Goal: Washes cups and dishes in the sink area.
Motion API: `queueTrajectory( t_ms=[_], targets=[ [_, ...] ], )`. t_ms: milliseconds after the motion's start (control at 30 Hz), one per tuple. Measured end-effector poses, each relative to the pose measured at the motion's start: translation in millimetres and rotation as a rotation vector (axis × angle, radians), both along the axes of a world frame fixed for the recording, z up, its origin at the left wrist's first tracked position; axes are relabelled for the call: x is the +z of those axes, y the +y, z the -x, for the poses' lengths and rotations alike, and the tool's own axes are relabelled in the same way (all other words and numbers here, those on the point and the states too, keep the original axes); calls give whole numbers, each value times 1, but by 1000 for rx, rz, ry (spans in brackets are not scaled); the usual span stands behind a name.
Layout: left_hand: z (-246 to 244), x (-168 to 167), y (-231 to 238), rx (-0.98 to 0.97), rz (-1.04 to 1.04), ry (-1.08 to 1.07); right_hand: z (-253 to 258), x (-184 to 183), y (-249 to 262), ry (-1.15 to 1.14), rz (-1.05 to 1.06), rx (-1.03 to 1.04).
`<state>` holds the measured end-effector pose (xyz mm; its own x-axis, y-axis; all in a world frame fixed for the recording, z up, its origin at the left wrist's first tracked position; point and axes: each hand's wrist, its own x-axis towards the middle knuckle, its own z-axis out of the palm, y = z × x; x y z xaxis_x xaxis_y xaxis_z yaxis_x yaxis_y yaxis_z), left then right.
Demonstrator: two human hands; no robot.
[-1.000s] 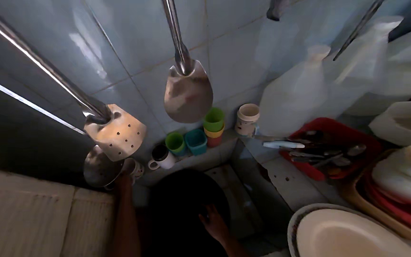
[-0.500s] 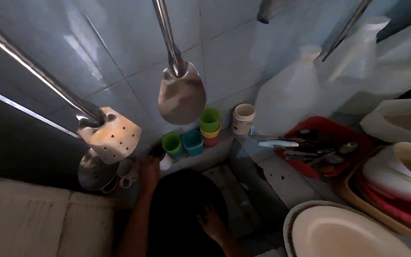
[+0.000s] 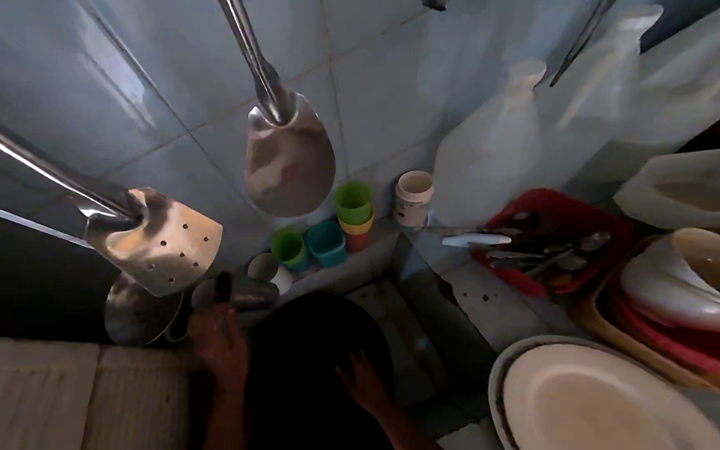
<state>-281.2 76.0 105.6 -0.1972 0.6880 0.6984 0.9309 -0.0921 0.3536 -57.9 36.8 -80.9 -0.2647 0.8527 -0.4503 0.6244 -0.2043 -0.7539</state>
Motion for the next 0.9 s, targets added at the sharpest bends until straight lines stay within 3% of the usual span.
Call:
queueTrajectory(
  t_ms=[200,333,400,500,600,700,800,900],
  targets=[
    [-34,-95,-32,-246,514,-245,5,7,-3,100,-66,-23],
    [-60,-126,-38,-251,836,-552,11,-9,-10,328,-152,-24],
    [-63,-132,-37,-221,841,-650,13,-15,-9,342,-101,-14],
    [-49,-137,-32,-116,628,-803,11,-15,-5,241,-22,32],
    [-23,-130,-28,1,513,-773,6,-4,1,55,95,17],
    [-6,-134,-34,8,561,-622,3,1,7,-81,226,-74],
    [-9,-159,-45,-93,863,-509,5,-3,9,-92,258,-126],
    [-23,-200,-55,-177,1206,-558,11,-9,12,-166,301,-46]
  ],
)
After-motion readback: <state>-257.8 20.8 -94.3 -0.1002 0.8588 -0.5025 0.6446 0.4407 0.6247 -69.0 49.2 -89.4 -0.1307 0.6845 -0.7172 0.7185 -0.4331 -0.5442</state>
